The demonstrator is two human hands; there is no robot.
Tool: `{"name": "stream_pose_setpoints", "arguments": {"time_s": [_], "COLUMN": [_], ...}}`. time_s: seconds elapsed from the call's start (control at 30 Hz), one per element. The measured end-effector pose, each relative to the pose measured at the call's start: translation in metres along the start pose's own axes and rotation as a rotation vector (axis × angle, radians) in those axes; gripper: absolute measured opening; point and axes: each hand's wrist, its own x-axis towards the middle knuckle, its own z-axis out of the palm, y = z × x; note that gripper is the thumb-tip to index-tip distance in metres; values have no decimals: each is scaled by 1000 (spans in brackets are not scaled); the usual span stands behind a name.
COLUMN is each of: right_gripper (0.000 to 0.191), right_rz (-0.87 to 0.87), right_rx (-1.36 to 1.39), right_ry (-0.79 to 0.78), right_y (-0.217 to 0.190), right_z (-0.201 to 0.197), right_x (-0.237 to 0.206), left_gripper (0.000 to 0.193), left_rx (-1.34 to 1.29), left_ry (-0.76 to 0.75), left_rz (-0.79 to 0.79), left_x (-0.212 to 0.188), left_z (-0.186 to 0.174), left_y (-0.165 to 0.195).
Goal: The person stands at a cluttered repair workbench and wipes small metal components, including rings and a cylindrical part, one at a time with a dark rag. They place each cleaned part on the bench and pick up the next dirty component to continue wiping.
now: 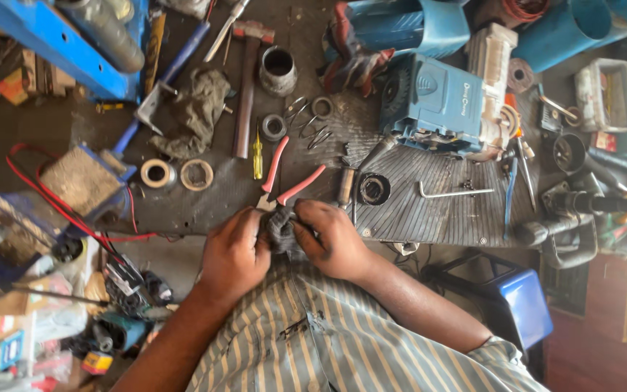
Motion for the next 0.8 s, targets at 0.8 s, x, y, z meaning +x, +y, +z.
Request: {"name": "stream_pose_setpoints", "arguments": {"time_s": [0.8], "right_gripper": [71], "right_rz": [-380], "right_rx": [-366], "right_ry": [-143], "right_y": [9], "right_z": [65], "right_x": [25], "left_gripper": [28], "left_rx": [-2035], "left_ry": [707], "left_rz": [-877], "left_x": [-71], "left_z": [-9], "left_y": [-51]}}
